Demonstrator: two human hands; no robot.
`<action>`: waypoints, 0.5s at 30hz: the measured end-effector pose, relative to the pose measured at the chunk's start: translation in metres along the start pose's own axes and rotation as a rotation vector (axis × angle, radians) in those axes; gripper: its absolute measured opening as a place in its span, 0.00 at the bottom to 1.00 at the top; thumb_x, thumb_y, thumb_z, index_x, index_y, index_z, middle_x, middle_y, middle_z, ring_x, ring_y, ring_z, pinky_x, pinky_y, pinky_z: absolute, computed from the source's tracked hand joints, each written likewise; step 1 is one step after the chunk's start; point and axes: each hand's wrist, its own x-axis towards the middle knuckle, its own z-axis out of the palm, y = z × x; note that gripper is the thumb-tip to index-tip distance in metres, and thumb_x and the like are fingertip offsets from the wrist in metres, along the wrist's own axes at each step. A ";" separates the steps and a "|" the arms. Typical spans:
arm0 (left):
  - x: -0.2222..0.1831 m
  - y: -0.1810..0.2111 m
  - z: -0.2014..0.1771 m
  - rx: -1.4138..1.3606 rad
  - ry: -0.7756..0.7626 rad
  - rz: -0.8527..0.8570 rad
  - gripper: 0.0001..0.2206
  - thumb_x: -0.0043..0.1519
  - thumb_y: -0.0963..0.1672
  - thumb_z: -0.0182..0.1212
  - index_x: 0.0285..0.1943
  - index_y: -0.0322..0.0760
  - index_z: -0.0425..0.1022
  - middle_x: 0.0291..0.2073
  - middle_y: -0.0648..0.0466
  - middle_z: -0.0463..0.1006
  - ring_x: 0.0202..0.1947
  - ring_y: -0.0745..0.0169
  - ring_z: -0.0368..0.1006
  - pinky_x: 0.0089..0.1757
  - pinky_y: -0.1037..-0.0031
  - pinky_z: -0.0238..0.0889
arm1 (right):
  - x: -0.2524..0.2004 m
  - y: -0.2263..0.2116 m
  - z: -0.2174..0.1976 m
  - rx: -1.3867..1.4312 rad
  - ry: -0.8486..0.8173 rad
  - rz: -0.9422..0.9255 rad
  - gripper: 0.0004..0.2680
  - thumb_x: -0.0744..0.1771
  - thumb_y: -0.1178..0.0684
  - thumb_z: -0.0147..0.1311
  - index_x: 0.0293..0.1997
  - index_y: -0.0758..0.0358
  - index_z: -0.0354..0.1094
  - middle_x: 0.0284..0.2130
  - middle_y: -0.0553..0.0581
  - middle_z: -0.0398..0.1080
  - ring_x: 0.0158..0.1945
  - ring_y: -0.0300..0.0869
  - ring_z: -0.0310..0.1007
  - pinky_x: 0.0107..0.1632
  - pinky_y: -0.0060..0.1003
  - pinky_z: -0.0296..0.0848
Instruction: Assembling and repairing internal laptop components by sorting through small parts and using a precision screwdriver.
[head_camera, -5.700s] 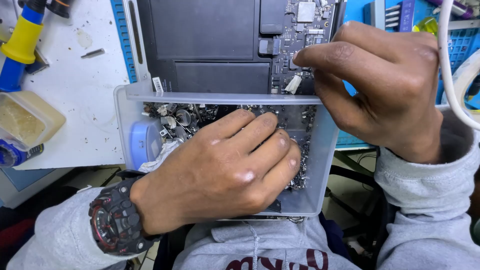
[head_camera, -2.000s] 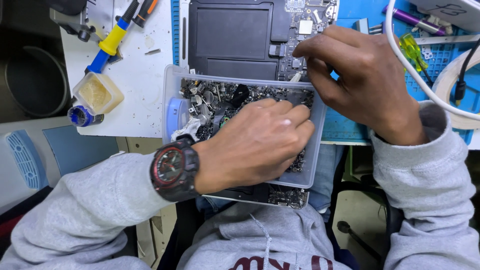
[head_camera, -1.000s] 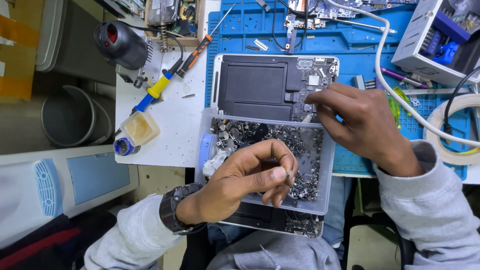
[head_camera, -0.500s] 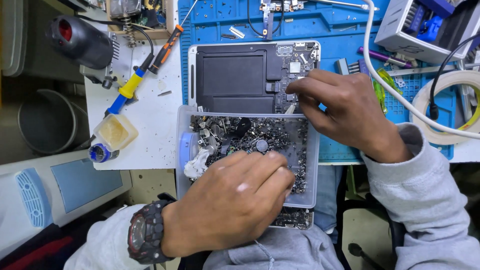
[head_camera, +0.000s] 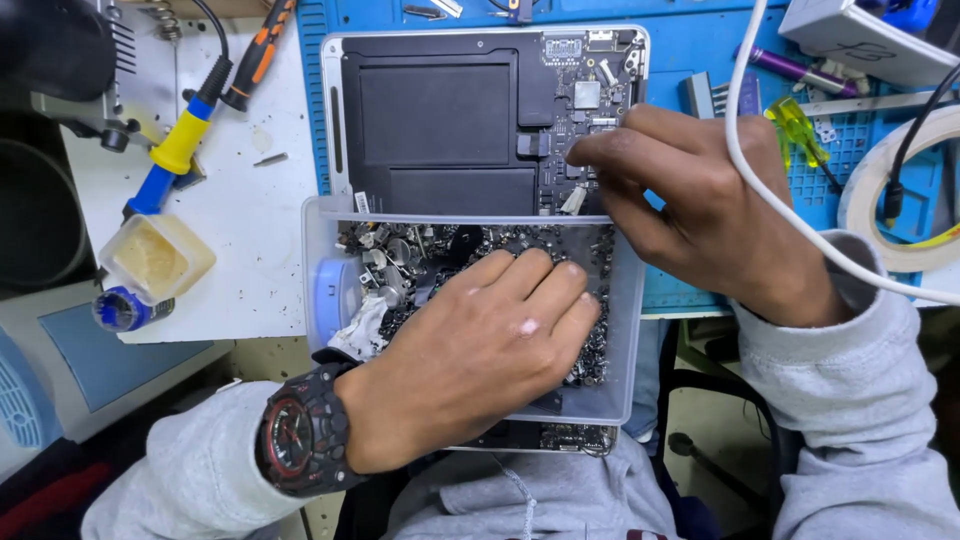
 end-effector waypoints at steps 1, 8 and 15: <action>0.000 -0.001 0.001 -0.008 -0.005 -0.002 0.07 0.66 0.37 0.56 0.37 0.44 0.71 0.35 0.54 0.70 0.35 0.57 0.66 0.35 0.69 0.58 | 0.000 0.000 0.000 0.006 -0.005 0.005 0.07 0.69 0.70 0.55 0.50 0.71 0.73 0.30 0.59 0.69 0.26 0.48 0.65 0.26 0.42 0.54; -0.001 -0.001 0.005 -0.023 0.038 -0.021 0.10 0.69 0.38 0.54 0.33 0.46 0.68 0.32 0.56 0.66 0.33 0.58 0.64 0.34 0.69 0.56 | 0.003 -0.002 -0.003 0.037 -0.033 -0.001 0.07 0.69 0.72 0.54 0.49 0.74 0.74 0.30 0.61 0.70 0.28 0.47 0.67 0.28 0.40 0.56; -0.001 -0.002 0.006 -0.039 0.067 -0.034 0.11 0.70 0.40 0.52 0.33 0.46 0.69 0.31 0.57 0.66 0.34 0.60 0.64 0.36 0.70 0.57 | 0.002 0.001 -0.001 0.053 -0.035 -0.020 0.06 0.70 0.74 0.54 0.49 0.77 0.75 0.30 0.63 0.70 0.29 0.49 0.68 0.30 0.41 0.60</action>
